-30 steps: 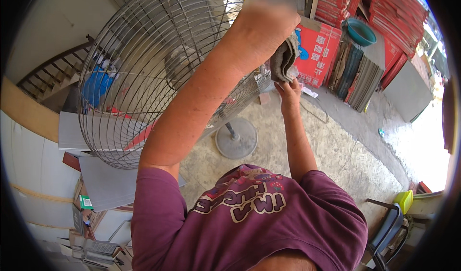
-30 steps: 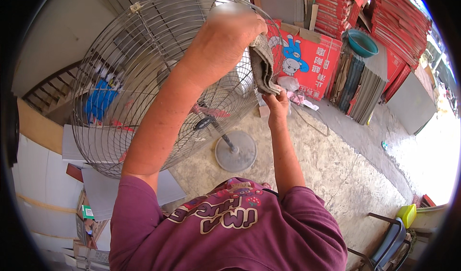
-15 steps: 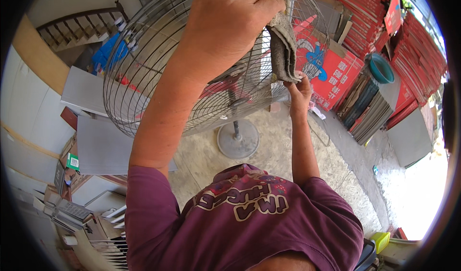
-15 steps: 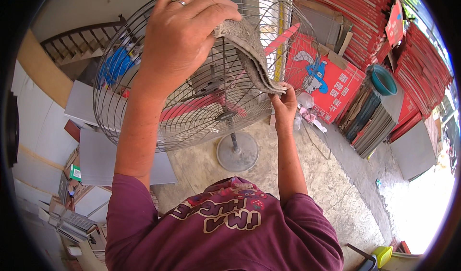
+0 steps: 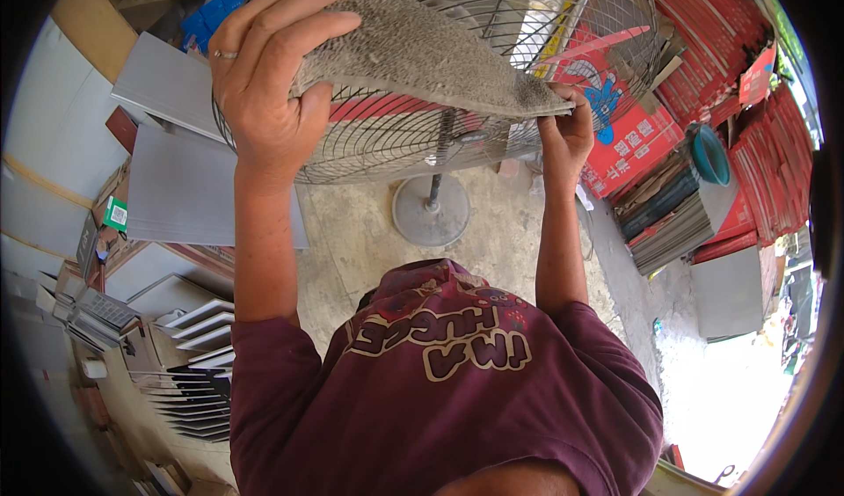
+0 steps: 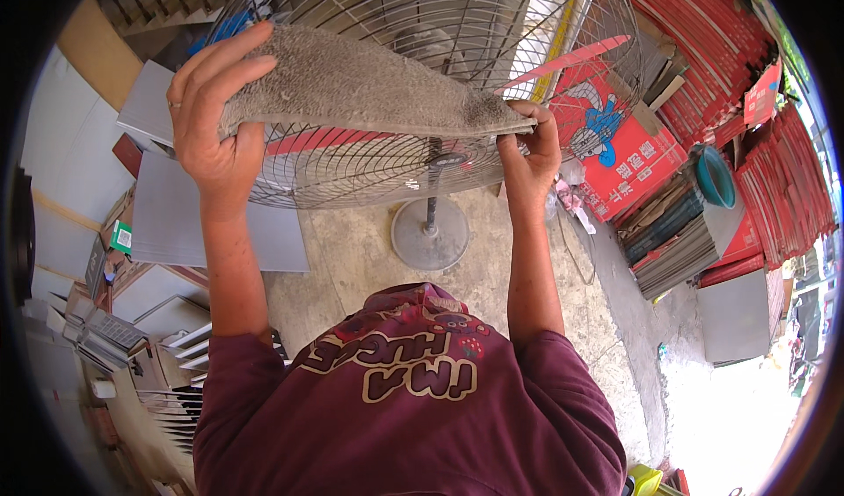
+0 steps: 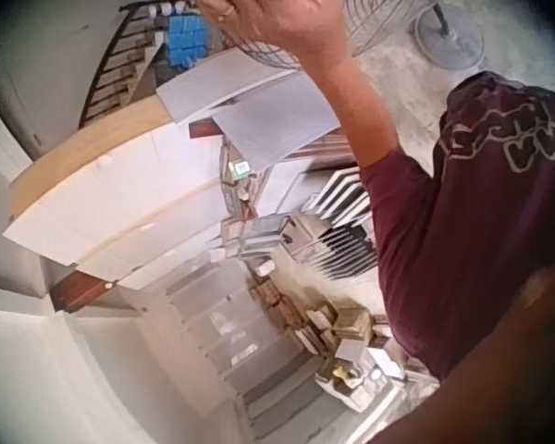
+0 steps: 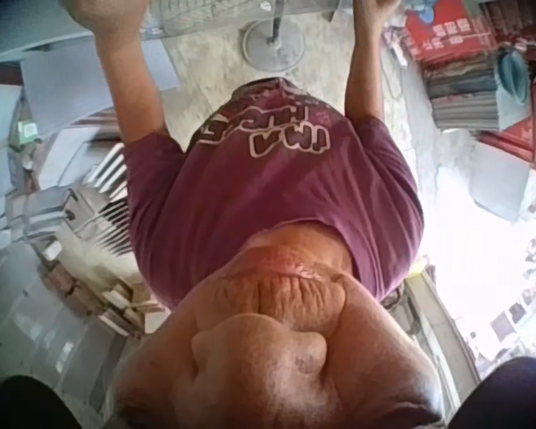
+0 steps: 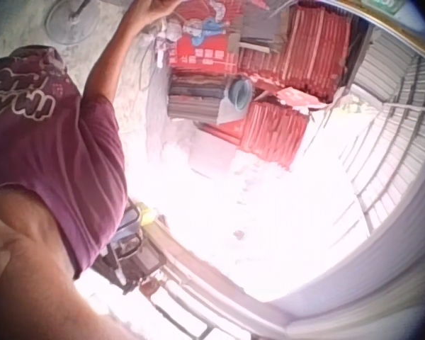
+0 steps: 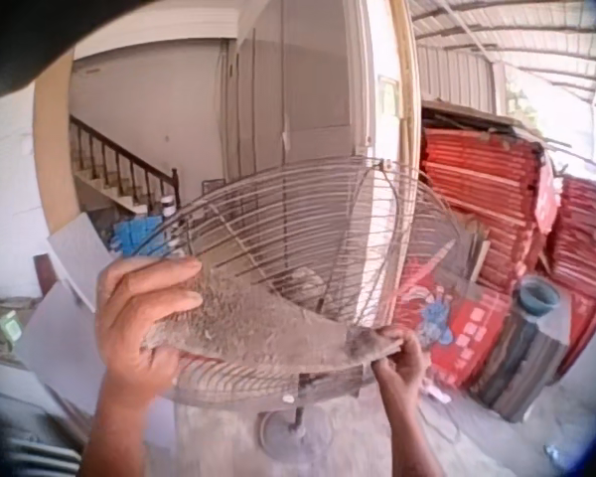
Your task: The person wipes the exterior cage of a large standing industrial fan using a cloth, moving it across the wire mesh.
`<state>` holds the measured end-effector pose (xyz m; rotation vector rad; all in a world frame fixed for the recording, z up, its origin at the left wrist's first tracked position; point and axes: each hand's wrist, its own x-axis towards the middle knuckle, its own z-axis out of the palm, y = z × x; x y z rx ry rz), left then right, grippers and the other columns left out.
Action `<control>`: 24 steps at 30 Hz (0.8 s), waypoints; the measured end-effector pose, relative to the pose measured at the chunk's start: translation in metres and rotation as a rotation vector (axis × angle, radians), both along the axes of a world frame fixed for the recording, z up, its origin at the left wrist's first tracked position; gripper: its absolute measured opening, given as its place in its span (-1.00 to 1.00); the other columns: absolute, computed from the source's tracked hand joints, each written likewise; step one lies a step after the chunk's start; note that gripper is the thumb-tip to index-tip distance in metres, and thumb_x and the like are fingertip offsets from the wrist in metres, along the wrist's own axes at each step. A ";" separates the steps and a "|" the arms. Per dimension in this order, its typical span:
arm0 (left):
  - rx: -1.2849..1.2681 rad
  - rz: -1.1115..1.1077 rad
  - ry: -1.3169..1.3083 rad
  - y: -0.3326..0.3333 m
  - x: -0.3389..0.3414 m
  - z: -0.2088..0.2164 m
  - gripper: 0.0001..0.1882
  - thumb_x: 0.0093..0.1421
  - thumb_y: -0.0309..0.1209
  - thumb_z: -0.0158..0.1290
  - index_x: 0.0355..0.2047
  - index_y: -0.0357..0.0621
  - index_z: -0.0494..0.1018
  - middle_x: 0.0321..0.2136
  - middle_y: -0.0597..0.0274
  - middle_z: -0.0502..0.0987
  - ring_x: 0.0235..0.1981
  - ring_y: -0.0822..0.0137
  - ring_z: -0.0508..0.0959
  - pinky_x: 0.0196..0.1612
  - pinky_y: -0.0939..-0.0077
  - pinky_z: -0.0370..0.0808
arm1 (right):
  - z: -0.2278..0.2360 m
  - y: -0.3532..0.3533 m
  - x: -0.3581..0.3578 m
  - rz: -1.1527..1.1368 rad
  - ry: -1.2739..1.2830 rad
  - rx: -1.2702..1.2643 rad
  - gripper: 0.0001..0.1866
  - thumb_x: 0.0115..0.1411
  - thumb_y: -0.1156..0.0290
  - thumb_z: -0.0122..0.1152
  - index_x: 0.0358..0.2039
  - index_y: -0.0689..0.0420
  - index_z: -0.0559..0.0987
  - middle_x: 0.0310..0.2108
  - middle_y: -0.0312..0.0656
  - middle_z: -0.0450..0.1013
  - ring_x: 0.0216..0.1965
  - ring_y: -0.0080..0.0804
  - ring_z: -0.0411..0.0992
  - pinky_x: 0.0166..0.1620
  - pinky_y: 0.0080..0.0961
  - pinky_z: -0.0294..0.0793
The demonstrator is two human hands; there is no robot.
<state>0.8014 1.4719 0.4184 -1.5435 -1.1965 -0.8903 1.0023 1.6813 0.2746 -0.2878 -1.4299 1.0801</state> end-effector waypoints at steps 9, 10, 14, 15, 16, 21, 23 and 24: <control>0.034 0.234 -0.358 -0.065 -0.015 -0.093 -0.48 -0.34 -0.74 -0.08 -0.30 -0.07 0.53 -0.06 0.26 0.46 -0.09 0.23 0.37 -0.04 0.43 0.28 | -0.016 -0.025 -0.028 0.009 -0.156 0.031 -0.66 -0.10 0.69 0.12 -0.25 0.13 0.48 -0.28 -0.35 0.42 -0.19 -0.58 0.39 -0.19 -0.63 0.42; 0.033 0.249 -0.413 -0.072 -0.015 -0.108 -0.48 -0.33 -0.74 -0.08 -0.30 -0.07 0.53 -0.05 0.23 0.44 -0.09 0.22 0.36 -0.04 0.43 0.28 | -0.016 -0.029 -0.030 0.021 -0.197 0.032 -0.66 -0.11 0.69 0.11 -0.25 0.13 0.48 -0.28 -0.34 0.42 -0.19 -0.57 0.40 -0.19 -0.63 0.42; -0.006 0.177 -0.678 -0.087 -0.012 -0.158 -0.56 -0.22 -0.73 -0.03 -0.28 -0.12 0.51 -0.07 0.18 0.41 -0.05 0.18 0.34 -0.05 0.44 0.31 | -0.014 -0.041 -0.034 0.060 -0.320 0.055 -0.67 -0.13 0.67 0.10 -0.27 0.13 0.50 -0.26 -0.32 0.43 -0.19 -0.55 0.40 -0.18 -0.61 0.40; -0.015 0.213 -0.720 -0.087 -0.008 -0.167 -0.64 -0.14 -0.70 0.03 -0.27 -0.15 0.49 -0.17 0.19 0.45 -0.09 0.17 0.38 -0.05 0.42 0.33 | -0.015 -0.044 -0.035 0.064 -0.338 0.072 -0.67 -0.13 0.66 0.11 -0.27 0.13 0.50 -0.26 -0.31 0.43 -0.18 -0.54 0.39 -0.17 -0.60 0.40; -0.049 0.162 -0.797 -0.089 -0.008 -0.178 -0.65 -0.13 -0.68 0.05 -0.27 -0.16 0.48 -0.20 0.18 0.46 -0.12 0.18 0.40 -0.06 0.42 0.33 | -0.014 -0.047 -0.036 0.067 -0.357 0.093 -0.68 -0.13 0.65 0.11 -0.28 0.14 0.50 -0.26 -0.31 0.43 -0.18 -0.54 0.39 -0.17 -0.59 0.39; -0.482 0.142 -1.139 -0.094 -0.009 -0.238 -0.70 -0.05 -0.55 0.13 -0.25 -0.19 0.44 -0.29 0.12 0.50 -0.21 0.16 0.45 -0.12 0.40 0.36 | -0.009 -0.063 -0.039 0.165 -0.422 0.170 -0.70 -0.15 0.62 0.11 -0.31 0.18 0.48 -0.30 -0.27 0.44 -0.23 -0.46 0.42 -0.15 -0.56 0.39; -0.694 0.077 -1.138 -0.092 -0.008 -0.251 -0.52 -0.06 -0.37 0.20 -0.10 -0.23 0.38 -0.16 0.04 0.47 -0.08 0.07 0.42 -0.01 0.31 0.33 | -0.004 -0.075 -0.042 0.193 -0.492 0.242 -0.70 -0.17 0.62 0.12 -0.32 0.18 0.48 -0.33 -0.25 0.44 -0.26 -0.43 0.43 -0.15 -0.54 0.40; -0.770 0.007 -1.116 -0.089 -0.006 -0.256 -0.41 -0.08 -0.30 0.23 -0.04 -0.25 0.34 -0.10 -0.01 0.44 -0.02 0.04 0.40 0.03 0.29 0.31 | 0.000 -0.082 -0.043 0.206 -0.527 0.279 -0.70 -0.18 0.62 0.12 -0.33 0.18 0.48 -0.34 -0.23 0.44 -0.27 -0.41 0.44 -0.15 -0.54 0.40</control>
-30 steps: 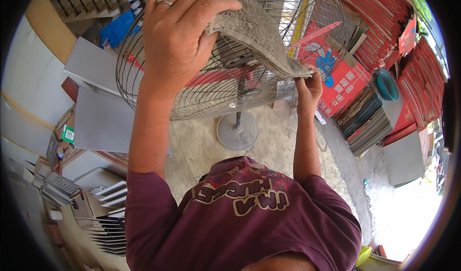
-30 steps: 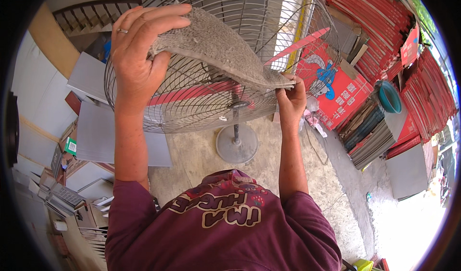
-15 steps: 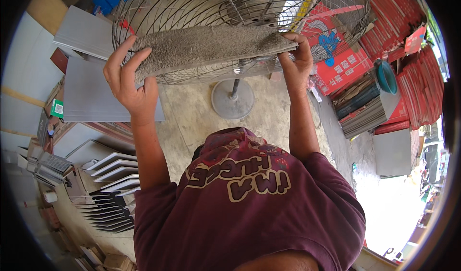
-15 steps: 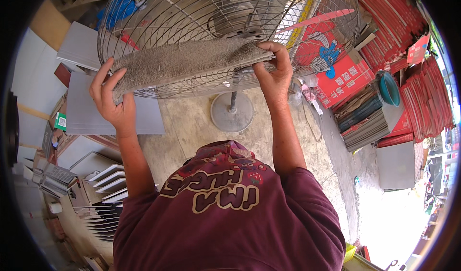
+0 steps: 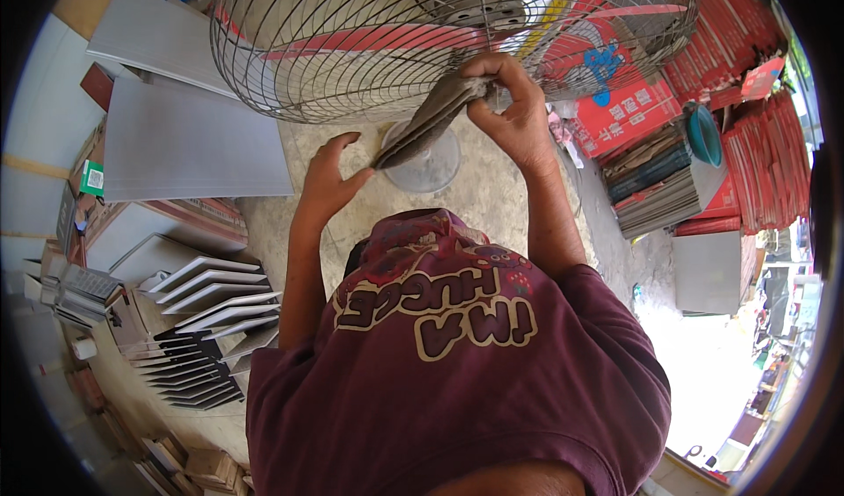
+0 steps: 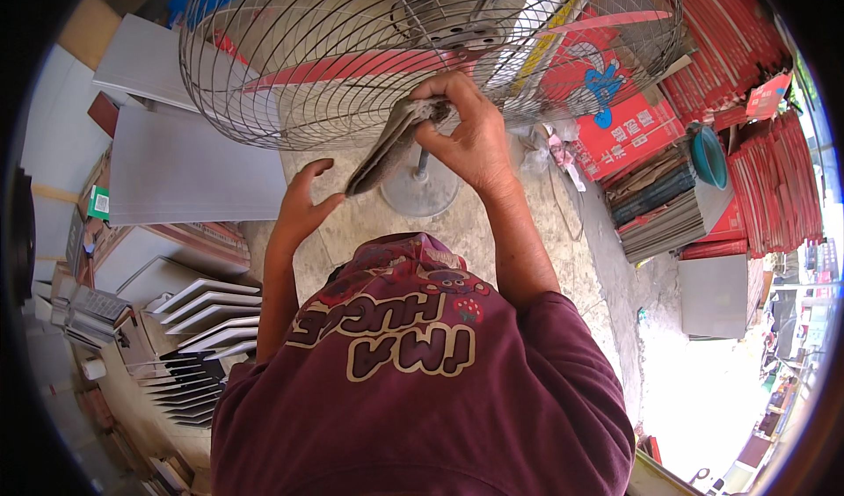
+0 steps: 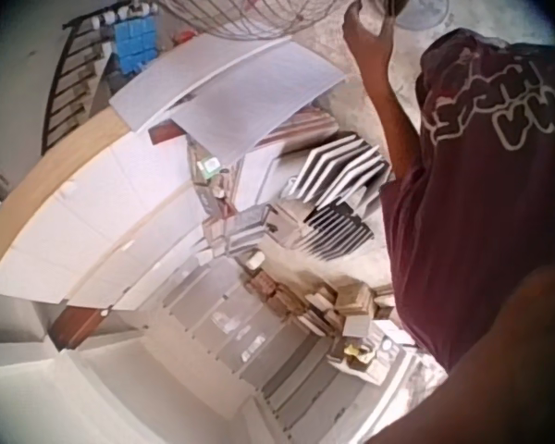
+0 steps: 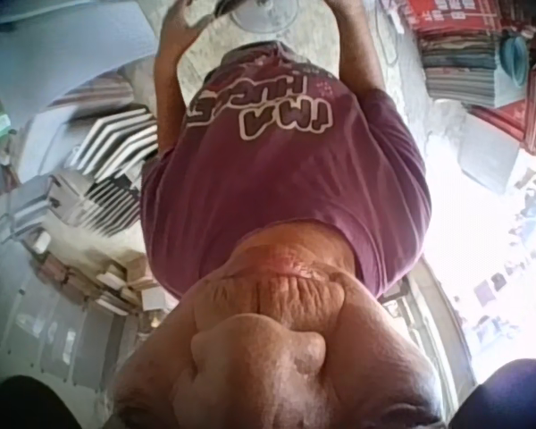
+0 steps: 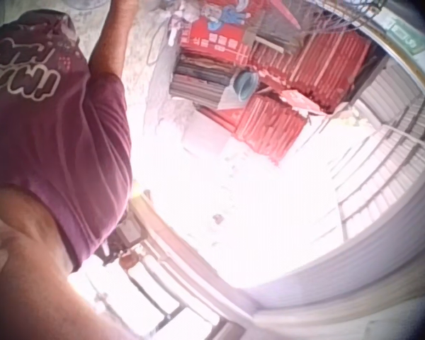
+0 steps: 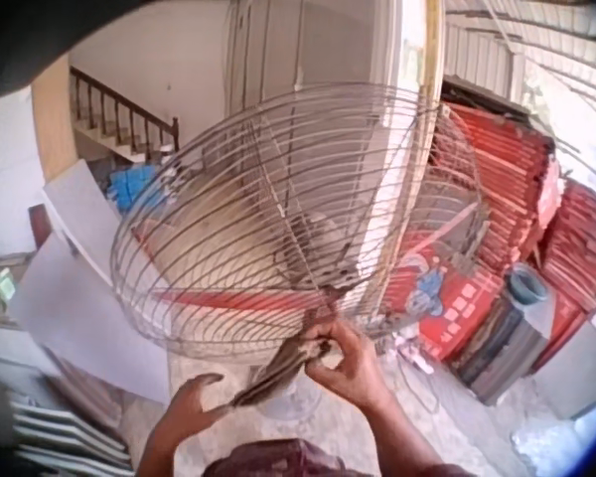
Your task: The person wipes the exterior cage of a large standing industrial fan using a cloth, moving it across the wire mesh.
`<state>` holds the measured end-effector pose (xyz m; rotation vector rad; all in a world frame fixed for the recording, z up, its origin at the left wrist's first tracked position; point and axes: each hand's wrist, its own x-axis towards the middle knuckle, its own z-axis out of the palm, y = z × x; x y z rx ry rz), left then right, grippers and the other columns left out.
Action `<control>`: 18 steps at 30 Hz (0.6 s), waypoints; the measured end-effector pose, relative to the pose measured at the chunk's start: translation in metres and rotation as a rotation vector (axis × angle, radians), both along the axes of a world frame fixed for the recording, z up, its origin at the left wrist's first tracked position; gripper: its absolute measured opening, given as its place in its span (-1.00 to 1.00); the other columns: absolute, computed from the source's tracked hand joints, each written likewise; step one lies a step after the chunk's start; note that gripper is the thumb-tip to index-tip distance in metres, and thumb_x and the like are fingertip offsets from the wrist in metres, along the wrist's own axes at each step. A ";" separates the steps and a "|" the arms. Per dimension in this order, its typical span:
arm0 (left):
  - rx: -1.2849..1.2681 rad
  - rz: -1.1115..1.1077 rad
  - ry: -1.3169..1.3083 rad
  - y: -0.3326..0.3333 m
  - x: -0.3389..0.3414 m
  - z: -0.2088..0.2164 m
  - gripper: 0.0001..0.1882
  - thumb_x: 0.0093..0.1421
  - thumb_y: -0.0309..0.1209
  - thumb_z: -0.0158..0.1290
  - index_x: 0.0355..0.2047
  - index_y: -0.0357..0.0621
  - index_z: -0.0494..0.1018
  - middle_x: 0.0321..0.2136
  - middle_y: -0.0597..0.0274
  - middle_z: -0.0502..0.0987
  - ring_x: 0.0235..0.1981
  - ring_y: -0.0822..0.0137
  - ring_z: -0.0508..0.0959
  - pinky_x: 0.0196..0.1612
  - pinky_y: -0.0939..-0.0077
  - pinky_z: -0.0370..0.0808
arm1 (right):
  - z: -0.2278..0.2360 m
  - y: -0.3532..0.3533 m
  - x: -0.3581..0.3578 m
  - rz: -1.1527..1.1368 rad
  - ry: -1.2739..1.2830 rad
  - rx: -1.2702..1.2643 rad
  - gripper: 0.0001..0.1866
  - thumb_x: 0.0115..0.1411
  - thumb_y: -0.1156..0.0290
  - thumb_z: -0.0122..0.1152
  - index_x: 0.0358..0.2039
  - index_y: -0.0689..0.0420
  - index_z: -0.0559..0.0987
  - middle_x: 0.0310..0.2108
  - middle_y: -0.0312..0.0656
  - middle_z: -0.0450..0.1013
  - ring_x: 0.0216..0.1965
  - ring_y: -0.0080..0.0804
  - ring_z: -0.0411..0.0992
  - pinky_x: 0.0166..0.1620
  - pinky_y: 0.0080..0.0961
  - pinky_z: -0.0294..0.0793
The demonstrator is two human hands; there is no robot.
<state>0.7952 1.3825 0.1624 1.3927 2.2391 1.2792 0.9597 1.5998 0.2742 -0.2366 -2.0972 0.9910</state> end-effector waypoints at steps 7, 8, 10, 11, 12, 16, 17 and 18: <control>0.228 -0.257 -0.238 0.047 0.048 0.020 -0.24 -0.06 -0.25 0.24 0.09 -0.30 0.17 0.01 -0.04 0.32 0.06 0.13 0.32 0.10 0.34 0.22 | 0.000 -0.033 -0.014 0.092 -0.096 0.154 -0.70 -0.19 0.50 0.15 -0.33 0.06 0.53 -0.37 -0.22 0.44 -0.36 -0.25 0.47 -0.31 -0.43 0.48; 0.274 -0.292 -0.332 0.050 0.053 0.024 -0.31 -0.01 -0.28 0.20 0.07 -0.30 0.19 -0.02 0.00 0.34 0.03 0.19 0.34 0.07 0.38 0.25 | -0.001 -0.034 -0.015 0.082 -0.081 0.153 -0.69 -0.19 0.50 0.16 -0.32 0.06 0.53 -0.38 -0.22 0.44 -0.36 -0.24 0.47 -0.31 -0.44 0.48; 0.310 -0.306 -0.524 0.053 0.060 0.025 -0.46 0.10 -0.35 0.12 0.03 -0.31 0.22 -0.09 0.10 0.39 -0.04 0.31 0.37 0.01 0.46 0.29 | -0.003 -0.038 -0.017 0.066 -0.049 0.152 -0.68 -0.19 0.50 0.16 -0.32 0.04 0.54 -0.39 -0.22 0.44 -0.36 -0.24 0.47 -0.31 -0.45 0.47; 0.299 -0.282 -0.621 0.052 0.064 0.021 -0.54 0.14 -0.38 0.06 0.01 -0.31 0.24 -0.13 0.16 0.41 -0.07 0.37 0.38 -0.03 0.50 0.31 | -0.005 -0.039 -0.017 0.060 -0.083 0.130 -0.67 -0.18 0.49 0.18 -0.28 0.05 0.53 -0.36 -0.22 0.44 -0.34 -0.25 0.47 -0.29 -0.45 0.48; 0.288 -0.257 -0.718 0.051 0.066 0.016 -0.61 0.19 -0.41 0.01 -0.01 -0.30 0.26 -0.16 0.22 0.42 -0.11 0.43 0.39 -0.06 0.55 0.32 | -0.008 -0.040 -0.018 0.056 -0.116 0.108 -0.65 -0.16 0.47 0.20 -0.25 0.05 0.52 -0.34 -0.22 0.44 -0.32 -0.27 0.47 -0.27 -0.45 0.48; 0.432 -0.167 -0.945 0.048 0.064 0.006 -0.67 0.24 -0.41 -0.02 -0.03 -0.28 0.29 -0.18 0.29 0.43 -0.18 0.52 0.41 -0.10 0.61 0.34 | -0.046 -0.044 -0.020 0.097 -0.086 -0.264 -0.44 -0.06 0.28 0.32 -0.02 0.12 0.41 -0.19 -0.16 0.43 -0.20 -0.32 0.44 -0.14 -0.45 0.46; 0.493 -0.136 -1.018 0.047 0.063 0.006 -0.67 0.23 -0.40 -0.01 -0.03 -0.27 0.29 -0.19 0.26 0.45 -0.17 0.49 0.42 -0.10 0.59 0.35 | -0.056 -0.044 -0.019 0.134 -0.123 -0.336 -0.36 -0.06 0.21 0.34 0.02 0.16 0.35 -0.16 -0.13 0.41 -0.16 -0.33 0.42 -0.11 -0.44 0.44; 0.507 -0.113 -1.038 0.045 0.060 0.008 -0.67 0.23 -0.39 -0.01 -0.04 -0.27 0.29 -0.19 0.24 0.46 -0.17 0.47 0.43 -0.09 0.58 0.36 | -0.067 -0.044 -0.017 0.172 -0.161 -0.408 -0.28 -0.05 0.14 0.35 0.07 0.19 0.30 -0.12 -0.10 0.39 -0.12 -0.33 0.40 -0.08 -0.43 0.42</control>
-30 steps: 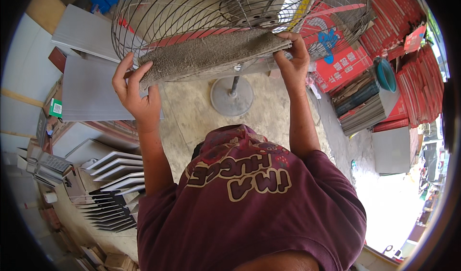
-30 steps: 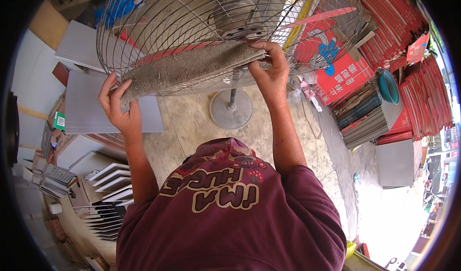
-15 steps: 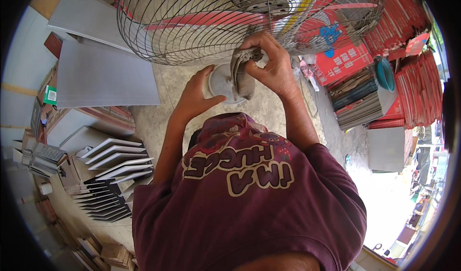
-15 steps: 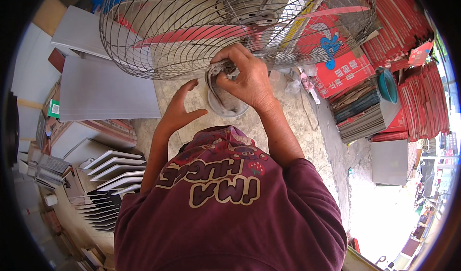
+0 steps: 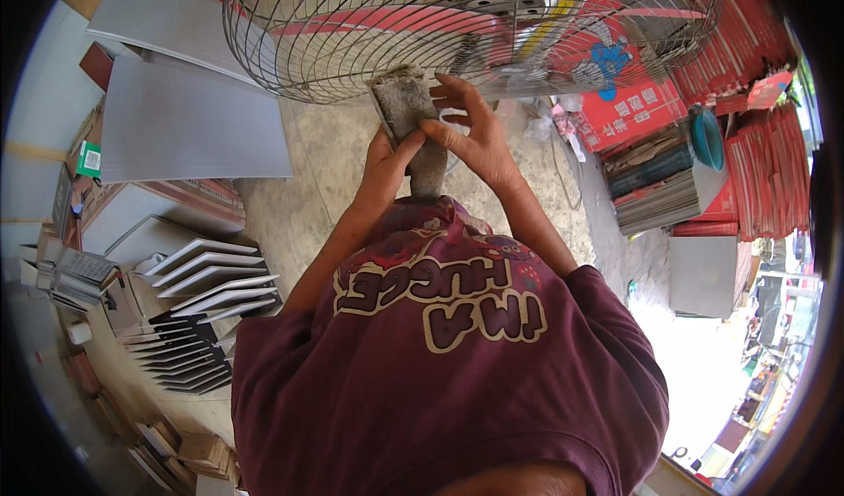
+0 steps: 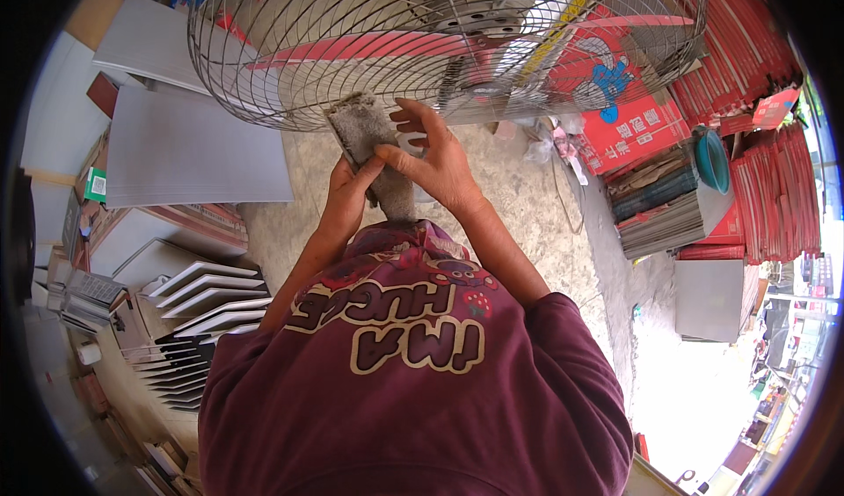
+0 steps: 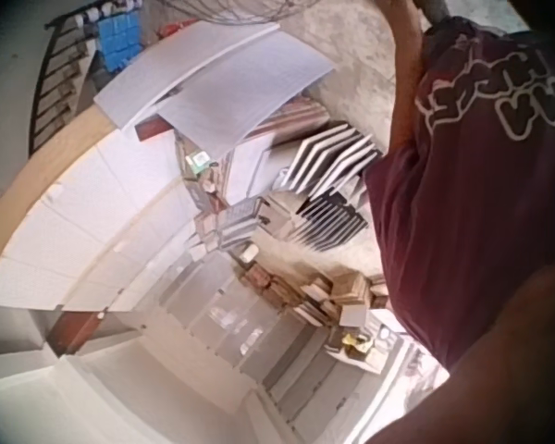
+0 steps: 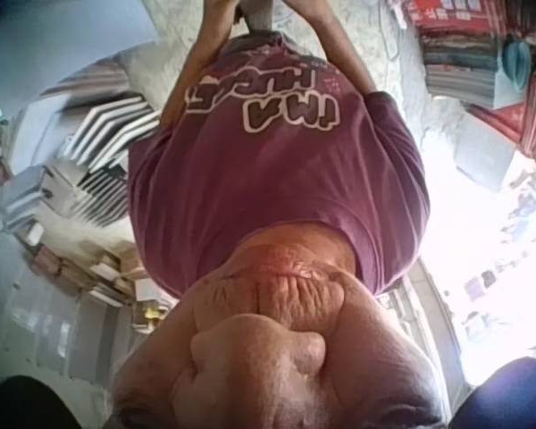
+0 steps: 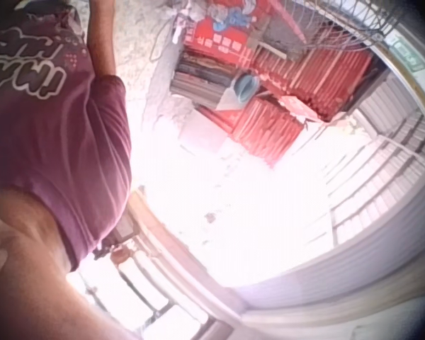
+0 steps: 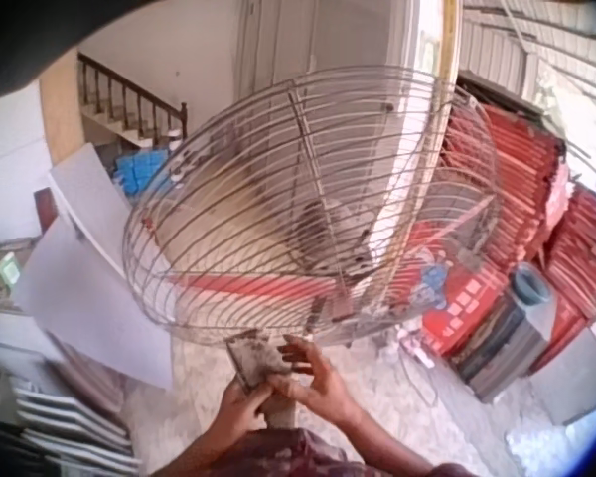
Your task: The person wipes the exterior cage of a large standing industrial fan using a cloth, moving it across the wire mesh.
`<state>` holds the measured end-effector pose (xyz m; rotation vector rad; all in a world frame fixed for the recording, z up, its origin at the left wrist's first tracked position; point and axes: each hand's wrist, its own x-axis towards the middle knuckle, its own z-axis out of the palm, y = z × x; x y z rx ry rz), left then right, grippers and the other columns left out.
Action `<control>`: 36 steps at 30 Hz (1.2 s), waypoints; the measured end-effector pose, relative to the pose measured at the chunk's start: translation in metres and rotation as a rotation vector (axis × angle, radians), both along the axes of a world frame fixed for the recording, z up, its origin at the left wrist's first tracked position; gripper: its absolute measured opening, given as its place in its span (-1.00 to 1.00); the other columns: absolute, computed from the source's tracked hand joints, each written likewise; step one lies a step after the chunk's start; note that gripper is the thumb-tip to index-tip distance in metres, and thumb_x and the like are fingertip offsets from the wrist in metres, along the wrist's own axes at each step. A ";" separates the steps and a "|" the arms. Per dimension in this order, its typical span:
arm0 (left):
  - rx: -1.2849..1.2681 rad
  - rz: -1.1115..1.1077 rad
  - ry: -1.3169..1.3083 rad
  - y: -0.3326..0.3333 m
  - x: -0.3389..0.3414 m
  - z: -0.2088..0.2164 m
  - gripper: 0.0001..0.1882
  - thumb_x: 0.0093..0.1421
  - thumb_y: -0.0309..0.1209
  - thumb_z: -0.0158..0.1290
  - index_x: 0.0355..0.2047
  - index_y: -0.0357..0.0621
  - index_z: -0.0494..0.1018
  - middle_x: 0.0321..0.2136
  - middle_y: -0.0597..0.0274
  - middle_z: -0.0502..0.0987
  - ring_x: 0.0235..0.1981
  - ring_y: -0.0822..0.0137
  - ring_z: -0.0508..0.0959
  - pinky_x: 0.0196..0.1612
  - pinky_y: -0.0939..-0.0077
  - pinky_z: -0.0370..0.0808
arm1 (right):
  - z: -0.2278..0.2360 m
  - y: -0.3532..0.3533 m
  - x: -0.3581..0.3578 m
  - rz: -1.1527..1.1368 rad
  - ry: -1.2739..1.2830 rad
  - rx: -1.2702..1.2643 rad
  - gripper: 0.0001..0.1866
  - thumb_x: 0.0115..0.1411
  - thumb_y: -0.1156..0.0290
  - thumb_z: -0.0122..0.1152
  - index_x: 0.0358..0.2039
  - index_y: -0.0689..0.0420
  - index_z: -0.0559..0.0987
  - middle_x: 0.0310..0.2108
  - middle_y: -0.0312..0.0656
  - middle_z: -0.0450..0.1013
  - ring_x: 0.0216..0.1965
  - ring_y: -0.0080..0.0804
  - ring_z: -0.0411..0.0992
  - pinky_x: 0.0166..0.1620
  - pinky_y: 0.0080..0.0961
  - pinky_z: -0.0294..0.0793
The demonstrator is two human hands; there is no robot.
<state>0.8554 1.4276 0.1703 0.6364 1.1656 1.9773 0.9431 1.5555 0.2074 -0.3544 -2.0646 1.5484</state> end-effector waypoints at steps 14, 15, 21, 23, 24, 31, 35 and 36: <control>0.140 0.162 -0.349 -0.016 -0.025 0.011 -0.68 0.23 -0.25 -0.13 -0.14 -0.24 0.32 -0.30 -0.02 0.50 -0.35 0.18 0.53 -0.21 0.32 0.48 | -0.036 -0.033 0.001 0.259 -0.418 -0.095 -0.44 0.01 0.02 0.27 -0.18 0.24 0.46 -0.45 -0.02 0.48 -0.40 -0.29 0.46 -0.28 -0.43 0.40; 0.132 0.143 -0.348 -0.014 -0.025 0.011 -0.69 0.23 -0.27 -0.11 -0.15 -0.25 0.31 -0.31 -0.02 0.51 -0.35 0.19 0.54 -0.23 0.35 0.49 | -0.037 -0.034 0.002 0.255 -0.432 -0.078 -0.46 0.02 0.01 0.26 -0.19 0.25 0.47 -0.47 -0.01 0.48 -0.42 -0.27 0.47 -0.29 -0.41 0.41; -0.032 -0.014 -0.244 0.015 -0.020 0.010 -0.72 0.23 -0.23 -0.11 -0.20 -0.19 0.36 -0.38 0.05 0.53 -0.44 0.30 0.54 -0.35 0.46 0.50 | -0.039 -0.037 0.019 0.145 -0.376 -0.186 -0.49 0.08 0.07 0.22 -0.19 0.29 0.47 -0.41 -0.01 0.49 -0.36 -0.37 0.46 -0.25 -0.42 0.41; -0.062 -0.094 -0.212 0.031 -0.016 0.013 -0.75 0.25 -0.28 -0.12 -0.21 -0.21 0.36 -0.40 0.08 0.54 -0.42 0.32 0.55 -0.36 0.50 0.49 | -0.041 -0.036 0.027 0.065 -0.348 -0.258 -0.52 0.11 0.11 0.20 -0.18 0.30 0.47 -0.39 -0.05 0.49 -0.33 -0.43 0.45 -0.24 -0.44 0.42; -0.074 -0.155 -0.200 0.039 -0.015 0.013 -0.75 0.25 -0.29 -0.11 -0.21 -0.21 0.37 -0.40 0.08 0.53 -0.41 0.32 0.55 -0.37 0.52 0.49 | -0.043 -0.036 0.031 0.027 -0.334 -0.294 -0.53 0.12 0.12 0.19 -0.17 0.31 0.46 -0.38 -0.07 0.49 -0.31 -0.46 0.44 -0.23 -0.45 0.42; -0.133 -0.308 -0.134 0.052 -0.006 0.021 -0.76 0.22 -0.32 -0.04 -0.21 -0.23 0.38 -0.42 0.10 0.53 -0.40 0.35 0.54 -0.34 0.54 0.48 | -0.048 -0.034 0.043 -0.014 -0.274 -0.354 -0.60 0.18 0.21 0.14 -0.16 0.33 0.45 -0.34 -0.19 0.48 -0.31 -0.53 0.42 -0.24 -0.54 0.42; -0.101 -0.169 -0.223 0.036 -0.006 0.018 -0.76 0.18 -0.37 0.02 -0.21 -0.27 0.39 -0.41 0.14 0.52 -0.41 0.33 0.56 -0.35 0.51 0.50 | -0.047 -0.034 0.037 0.028 -0.286 -0.257 -0.51 0.14 0.15 0.17 -0.12 0.34 0.43 -0.35 -0.02 0.50 -0.30 -0.40 0.47 -0.20 -0.46 0.42; -0.089 -0.112 -0.255 0.032 -0.007 0.017 -0.76 0.17 -0.38 0.04 -0.22 -0.28 0.39 -0.41 0.16 0.52 -0.41 0.32 0.56 -0.37 0.50 0.51 | -0.046 -0.034 0.034 0.039 -0.278 -0.216 -0.50 0.13 0.14 0.17 -0.11 0.34 0.42 -0.35 0.01 0.50 -0.30 -0.38 0.48 -0.20 -0.46 0.42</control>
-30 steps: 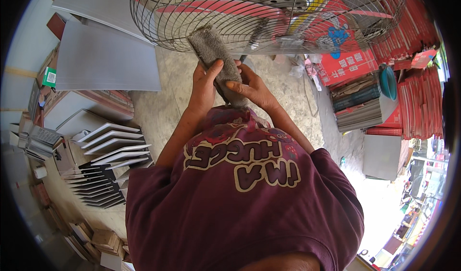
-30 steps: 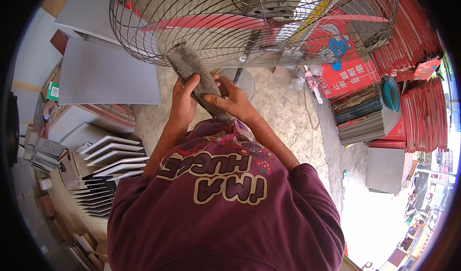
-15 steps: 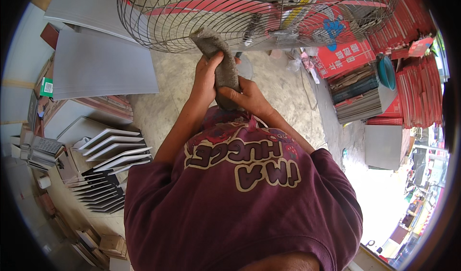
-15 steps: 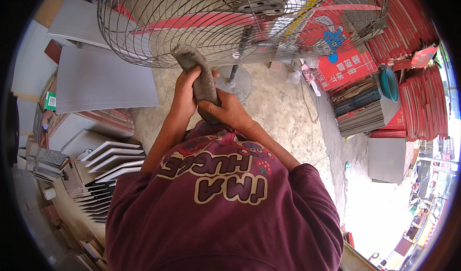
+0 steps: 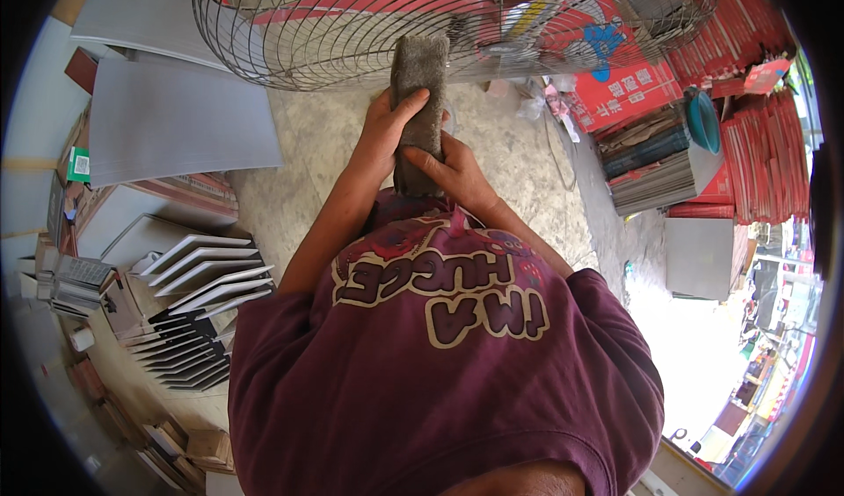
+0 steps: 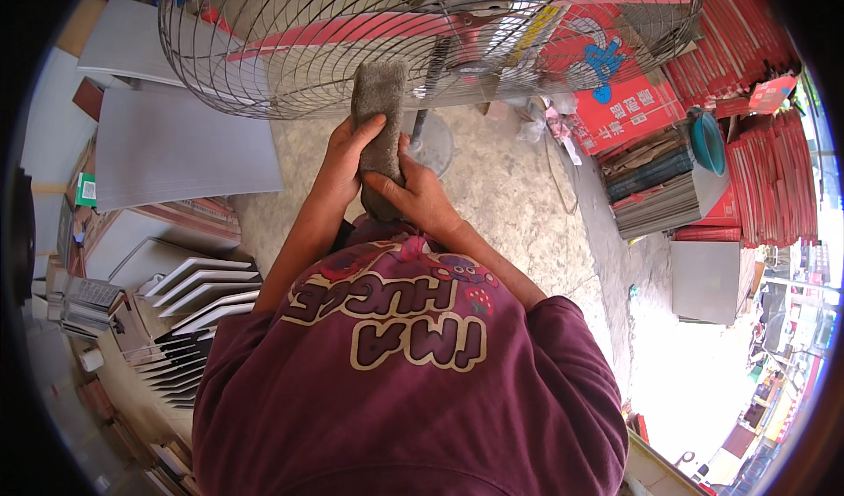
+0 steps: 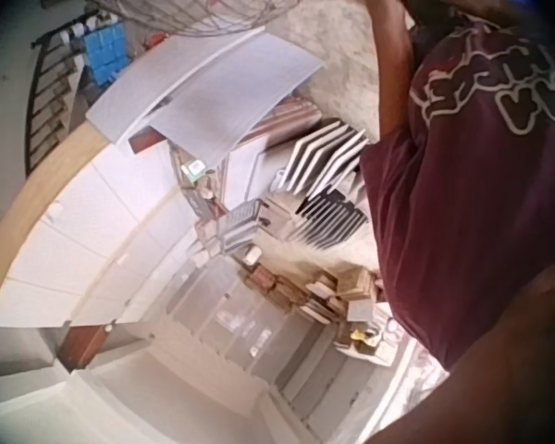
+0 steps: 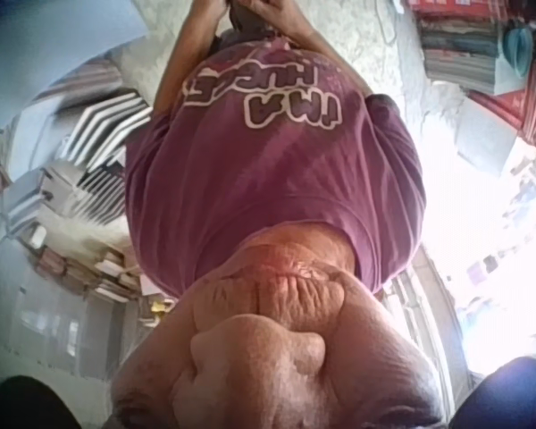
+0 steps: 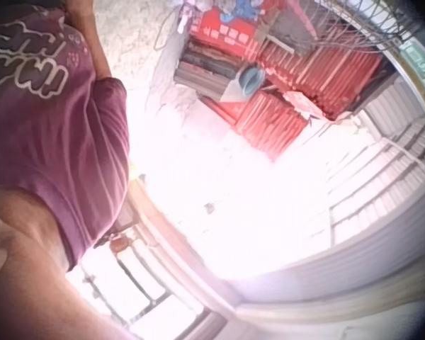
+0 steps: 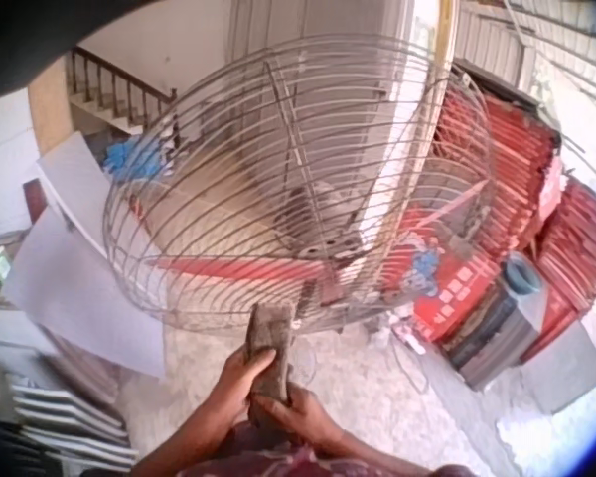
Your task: The person wipes the exterior cage of a large standing industrial fan using a cloth, moving it across the wire mesh.
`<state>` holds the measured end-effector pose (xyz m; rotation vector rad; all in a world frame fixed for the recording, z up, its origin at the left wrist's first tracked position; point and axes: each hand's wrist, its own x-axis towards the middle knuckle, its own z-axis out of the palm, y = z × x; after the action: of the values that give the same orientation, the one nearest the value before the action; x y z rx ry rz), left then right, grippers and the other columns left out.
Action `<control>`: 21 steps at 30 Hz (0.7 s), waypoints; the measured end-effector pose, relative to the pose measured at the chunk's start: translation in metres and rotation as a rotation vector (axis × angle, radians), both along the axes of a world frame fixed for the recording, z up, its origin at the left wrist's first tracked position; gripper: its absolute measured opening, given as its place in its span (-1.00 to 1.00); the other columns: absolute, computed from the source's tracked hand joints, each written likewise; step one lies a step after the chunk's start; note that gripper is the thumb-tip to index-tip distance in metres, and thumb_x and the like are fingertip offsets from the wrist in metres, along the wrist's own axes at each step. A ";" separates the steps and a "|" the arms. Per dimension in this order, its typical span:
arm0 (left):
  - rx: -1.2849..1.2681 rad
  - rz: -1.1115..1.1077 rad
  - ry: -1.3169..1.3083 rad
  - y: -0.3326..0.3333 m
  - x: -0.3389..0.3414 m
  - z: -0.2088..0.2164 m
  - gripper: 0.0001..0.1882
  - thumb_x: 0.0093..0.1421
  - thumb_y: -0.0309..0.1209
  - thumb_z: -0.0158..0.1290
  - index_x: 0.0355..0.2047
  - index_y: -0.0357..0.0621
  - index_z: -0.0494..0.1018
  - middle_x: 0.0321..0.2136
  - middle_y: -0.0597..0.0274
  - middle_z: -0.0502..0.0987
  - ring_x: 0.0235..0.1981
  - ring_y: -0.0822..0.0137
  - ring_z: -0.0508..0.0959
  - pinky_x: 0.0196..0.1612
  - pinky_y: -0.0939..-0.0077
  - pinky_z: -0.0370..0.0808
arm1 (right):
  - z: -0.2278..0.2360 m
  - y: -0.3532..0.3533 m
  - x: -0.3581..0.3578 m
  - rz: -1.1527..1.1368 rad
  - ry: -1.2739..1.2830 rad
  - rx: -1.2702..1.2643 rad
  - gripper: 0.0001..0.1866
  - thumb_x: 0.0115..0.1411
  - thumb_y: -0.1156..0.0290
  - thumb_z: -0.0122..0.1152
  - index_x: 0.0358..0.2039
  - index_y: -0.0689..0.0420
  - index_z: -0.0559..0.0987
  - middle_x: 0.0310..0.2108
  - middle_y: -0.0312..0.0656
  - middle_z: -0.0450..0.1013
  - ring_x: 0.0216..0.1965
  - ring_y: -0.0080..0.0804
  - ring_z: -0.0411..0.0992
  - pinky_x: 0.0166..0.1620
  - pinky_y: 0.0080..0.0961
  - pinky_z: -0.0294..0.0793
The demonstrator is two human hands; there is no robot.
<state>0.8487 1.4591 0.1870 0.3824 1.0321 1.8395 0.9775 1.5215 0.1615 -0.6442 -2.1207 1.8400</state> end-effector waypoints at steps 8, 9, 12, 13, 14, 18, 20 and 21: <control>0.167 0.262 -0.124 -0.038 -0.013 -0.019 -0.69 0.23 -0.28 -0.07 -0.14 -0.26 0.32 -0.39 0.05 0.51 -0.35 0.25 0.53 -0.24 0.40 0.50 | 0.014 -0.004 -0.032 0.204 0.015 0.062 -0.41 0.13 0.12 0.16 -0.01 0.37 0.36 -0.27 0.06 0.46 -0.23 -0.32 0.46 -0.17 -0.47 0.41; 0.154 0.287 -0.125 -0.041 -0.013 -0.021 -0.69 0.23 -0.27 -0.09 -0.14 -0.26 0.32 -0.38 0.05 0.51 -0.34 0.25 0.53 -0.24 0.40 0.49 | 0.012 -0.005 -0.034 0.220 0.013 0.069 -0.37 0.11 0.07 0.16 0.00 0.36 0.35 -0.28 0.15 0.46 -0.23 -0.21 0.49 -0.18 -0.43 0.41; 0.117 0.299 -0.156 -0.043 -0.016 -0.029 -0.69 0.23 -0.26 -0.09 -0.15 -0.26 0.33 -0.38 0.06 0.51 -0.34 0.25 0.53 -0.23 0.40 0.49 | 0.010 -0.008 -0.038 0.221 0.040 0.093 -0.33 0.11 0.06 0.16 0.02 0.39 0.32 -0.27 0.16 0.46 -0.23 -0.18 0.49 -0.17 -0.42 0.40; 0.093 0.291 -0.136 -0.042 -0.016 -0.029 -0.69 0.24 -0.26 -0.09 -0.15 -0.25 0.33 -0.38 0.06 0.52 -0.34 0.25 0.53 -0.24 0.40 0.49 | 0.008 -0.008 -0.038 0.199 0.068 0.091 -0.33 0.11 0.06 0.16 0.02 0.40 0.31 -0.26 0.17 0.45 -0.22 -0.19 0.49 -0.16 -0.42 0.40; 0.069 0.279 -0.117 -0.039 -0.016 -0.028 -0.69 0.24 -0.26 -0.09 -0.15 -0.25 0.33 -0.38 0.06 0.52 -0.35 0.26 0.53 -0.24 0.41 0.49 | 0.007 -0.009 -0.037 0.175 0.097 0.089 -0.32 0.11 0.06 0.16 0.02 0.41 0.30 -0.25 0.17 0.45 -0.21 -0.20 0.48 -0.15 -0.42 0.40; 0.006 0.186 -0.059 -0.024 -0.012 -0.028 -0.69 0.25 -0.24 -0.09 -0.16 -0.24 0.34 -0.39 0.08 0.52 -0.36 0.29 0.54 -0.27 0.44 0.50 | -0.001 -0.005 -0.031 0.076 0.183 0.103 -0.31 0.13 0.08 0.14 0.05 0.43 0.26 -0.18 0.17 0.42 -0.14 -0.24 0.45 -0.10 -0.44 0.38; -0.059 0.147 -0.067 -0.013 -0.004 -0.021 -0.69 0.25 -0.25 -0.08 -0.18 -0.27 0.39 -0.35 0.13 0.52 -0.33 0.34 0.53 -0.23 0.48 0.47 | -0.001 0.000 -0.025 0.041 0.173 -0.032 -0.32 0.15 0.10 0.12 0.06 0.43 0.24 -0.16 0.15 0.41 -0.12 -0.26 0.43 -0.08 -0.46 0.37; -0.062 0.122 -0.068 -0.008 -0.002 -0.021 -0.70 0.24 -0.26 -0.06 -0.17 -0.27 0.38 -0.35 0.14 0.52 -0.32 0.35 0.53 -0.23 0.49 0.47 | -0.001 0.002 -0.021 0.023 0.169 -0.099 -0.33 0.16 0.11 0.11 0.07 0.43 0.23 -0.15 0.14 0.41 -0.11 -0.27 0.42 -0.07 -0.47 0.36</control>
<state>0.8468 1.4514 0.1662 0.2225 1.0832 1.9104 0.9563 1.5237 0.1605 -0.4681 -1.9480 1.9474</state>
